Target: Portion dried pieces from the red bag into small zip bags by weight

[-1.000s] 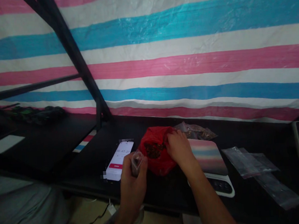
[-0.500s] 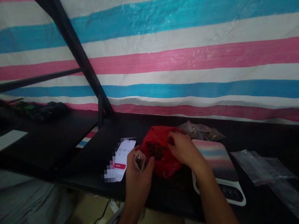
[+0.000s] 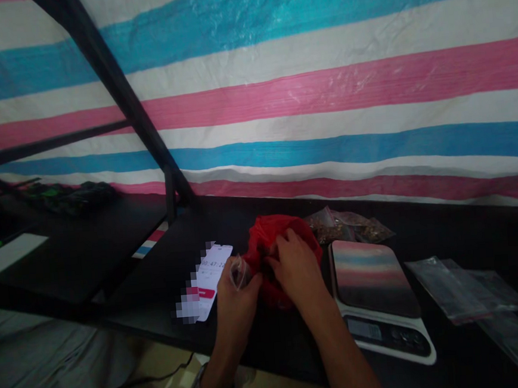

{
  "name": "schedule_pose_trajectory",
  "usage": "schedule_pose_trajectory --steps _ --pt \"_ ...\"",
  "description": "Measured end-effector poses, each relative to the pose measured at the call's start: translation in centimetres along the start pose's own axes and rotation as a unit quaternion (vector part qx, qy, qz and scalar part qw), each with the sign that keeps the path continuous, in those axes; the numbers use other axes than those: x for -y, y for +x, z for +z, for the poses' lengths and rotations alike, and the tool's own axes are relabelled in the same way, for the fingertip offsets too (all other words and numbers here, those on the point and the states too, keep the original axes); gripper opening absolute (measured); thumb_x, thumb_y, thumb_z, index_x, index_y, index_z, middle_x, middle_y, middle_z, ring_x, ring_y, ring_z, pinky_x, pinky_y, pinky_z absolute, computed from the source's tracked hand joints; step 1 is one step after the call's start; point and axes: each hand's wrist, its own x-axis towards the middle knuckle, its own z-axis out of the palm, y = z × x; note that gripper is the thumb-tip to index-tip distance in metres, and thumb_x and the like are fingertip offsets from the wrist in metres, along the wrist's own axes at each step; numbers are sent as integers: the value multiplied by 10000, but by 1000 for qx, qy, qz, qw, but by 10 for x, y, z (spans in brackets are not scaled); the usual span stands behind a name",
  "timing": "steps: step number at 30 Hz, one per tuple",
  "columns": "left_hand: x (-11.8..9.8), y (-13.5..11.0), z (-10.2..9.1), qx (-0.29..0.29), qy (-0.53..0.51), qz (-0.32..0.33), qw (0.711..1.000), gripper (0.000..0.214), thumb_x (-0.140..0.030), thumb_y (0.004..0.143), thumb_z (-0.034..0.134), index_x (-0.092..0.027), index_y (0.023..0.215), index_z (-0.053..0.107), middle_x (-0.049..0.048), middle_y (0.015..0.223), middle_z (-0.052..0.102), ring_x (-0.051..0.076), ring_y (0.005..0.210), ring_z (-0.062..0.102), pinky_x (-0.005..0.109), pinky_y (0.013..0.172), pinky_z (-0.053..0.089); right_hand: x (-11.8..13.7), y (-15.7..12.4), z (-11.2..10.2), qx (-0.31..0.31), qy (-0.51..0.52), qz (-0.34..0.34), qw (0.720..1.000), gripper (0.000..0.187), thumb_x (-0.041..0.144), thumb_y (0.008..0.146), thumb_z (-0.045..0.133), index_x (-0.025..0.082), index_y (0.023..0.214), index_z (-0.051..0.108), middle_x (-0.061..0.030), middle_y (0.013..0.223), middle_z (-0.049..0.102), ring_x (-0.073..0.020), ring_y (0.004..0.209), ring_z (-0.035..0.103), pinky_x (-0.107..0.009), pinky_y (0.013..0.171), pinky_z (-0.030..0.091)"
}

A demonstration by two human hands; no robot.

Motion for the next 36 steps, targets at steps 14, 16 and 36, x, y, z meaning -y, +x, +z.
schedule_pose_trajectory --steps 14,16,36 --pt "7 10 -9 -13 -85 2 996 144 -168 696 645 -226 728 518 -58 680 454 116 613 420 231 583 394 2 -2 -2 -15 -6 27 999 172 262 987 654 178 1040 794 -147 1112 788 -294 1058 733 -371 904 499" --pt "7 11 -9 -10 -89 12 996 154 -170 708 657 -224 726 514 -54 689 461 117 620 432 233 586 399 -1 -2 -3 16 27 12 999 139 211 964 655 188 959 792 -119 1035 809 -275 1016 751 -346 871 497" --pt "-3 -4 -6 -3 21 135 991 171 -241 883 691 -236 833 528 -42 770 507 143 686 510 271 666 449 -32 -20 -39 65 356 -24 932 254 447 902 668 200 847 689 -9 816 713 -170 757 645 -283 687 485"
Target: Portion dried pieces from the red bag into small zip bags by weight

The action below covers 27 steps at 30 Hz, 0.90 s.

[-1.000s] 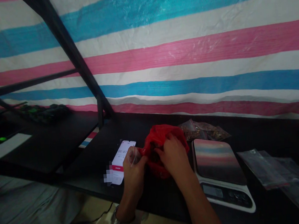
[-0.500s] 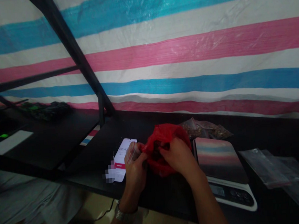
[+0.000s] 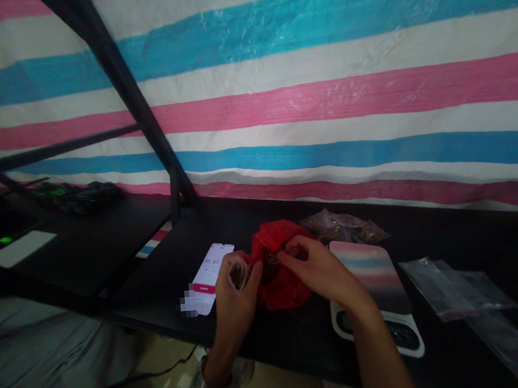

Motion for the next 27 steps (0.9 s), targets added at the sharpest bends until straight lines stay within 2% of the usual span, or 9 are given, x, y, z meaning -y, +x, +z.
schedule_pose_trajectory --steps 4,8,13,15,20,27 --pt "4 -7 2 54 67 26 996 124 -224 907 714 -227 921 591 1 888 582 169 792 567 293 736 473 12 -13 -10 20 54 5 998 309 509 889 696 200 877 695 -9 866 724 -165 788 651 -278 713 487" --pt "6 -8 1 62 104 30 992 119 -261 926 731 -230 992 637 20 939 621 190 834 601 306 752 484 19 -20 -5 31 59 -14 998 254 476 912 683 224 888 676 -1 880 721 -170 812 665 -282 727 496" --pt "8 -9 2 62 169 52 982 119 -171 892 689 -236 988 663 45 1000 660 232 906 645 354 804 494 25 -21 12 -17 -42 -50 998 91 294 891 712 237 872 644 -1 909 703 -183 842 647 -317 789 493" --pt "10 -9 3 62 189 53 979 174 -112 853 664 -238 972 655 45 989 668 240 896 644 361 793 481 29 -22 18 -31 -96 -63 993 95 214 875 737 238 876 645 -2 955 698 -186 879 647 -327 819 483" --pt "11 -10 4 56 175 26 983 214 -93 824 653 -240 978 633 44 967 687 256 895 635 366 787 455 41 -24 24 -42 -180 -79 980 188 127 852 789 237 853 637 1 1035 671 -185 929 655 -338 833 468" --pt "12 -11 3 57 139 -3 989 272 -104 794 685 -240 1023 631 48 978 687 256 889 628 359 781 456 35 -29 25 -35 -131 -97 986 145 134 882 762 243 886 667 2 1041 671 -178 949 675 -334 882 495"
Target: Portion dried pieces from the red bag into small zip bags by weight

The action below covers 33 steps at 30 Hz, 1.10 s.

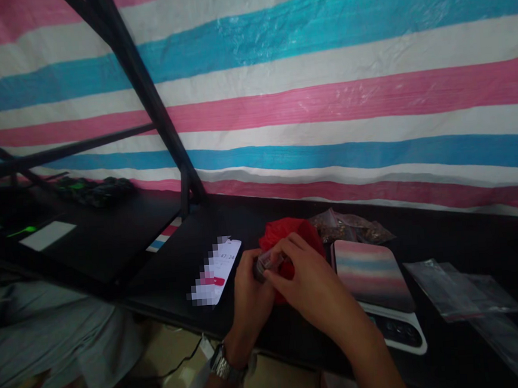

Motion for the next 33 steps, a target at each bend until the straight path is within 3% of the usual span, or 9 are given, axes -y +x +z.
schedule_pose_trajectory --steps 9,12,16,20,22,25,27,30,33 --pt "1 1 -2 9 -5 4 1000 235 -103 819 654 -229 1016 626 43 975 663 220 879 623 330 775 481 -11 1 2 0 76 21 997 85 232 880 757 247 937 696 -10 996 721 -197 915 674 -343 870 516" --pt "0 2 -2 14 -25 -2 1000 156 -159 891 653 -218 1032 621 41 972 656 204 869 620 319 773 489 -10 6 2 -14 96 30 995 74 277 882 736 244 933 694 -18 955 730 -197 863 674 -340 821 525" --pt "-3 6 -5 -37 -43 14 998 68 -223 944 657 -217 999 617 25 935 611 186 822 580 302 746 475 -20 14 -1 -27 126 69 989 161 401 883 696 244 915 686 -31 886 739 -213 793 686 -345 730 533" --pt "-7 9 -20 -120 -74 41 989 93 -246 916 711 -223 944 625 25 944 592 195 880 573 310 808 462 -43 19 -3 -78 42 87 992 200 443 872 677 246 838 662 -49 841 727 -238 754 666 -378 706 507" --pt "-9 10 -31 -119 -140 24 983 104 -297 934 708 -221 965 646 25 945 599 190 888 572 305 821 452 -52 20 -3 -106 -25 77 991 184 422 875 674 241 850 686 -75 890 744 -271 830 678 -422 784 507" --pt "-13 9 -45 4 -320 -16 947 212 -409 947 666 -197 955 658 24 854 602 178 809 558 297 744 435 -49 19 -5 -134 -67 36 988 165 384 895 652 241 875 731 -94 949 755 -305 955 684 -468 908 496" --pt "-15 7 -50 122 -434 -59 891 271 -450 905 686 -187 948 636 19 805 591 169 745 552 297 685 425 -36 16 -7 -112 -32 10 993 178 381 921 634 249 885 749 -80 947 754 -283 938 691 -437 888 515" --pt "-16 1 -52 241 -528 -129 804 367 -420 822 785 -212 1027 563 -3 821 588 148 695 564 287 648 427 -8 10 -6 -8 69 -14 997 176 387 953 659 278 1003 787 -44 1043 767 -231 962 713 -360 876 552" --pt "-17 -3 -51 302 -548 -176 760 452 -415 813 825 -234 1068 500 -21 812 594 134 671 582 270 641 429 12 4 -1 104 131 -5 986 115 336 951 699 288 992 795 -13 1077 762 -187 938 725 -307 857 574"
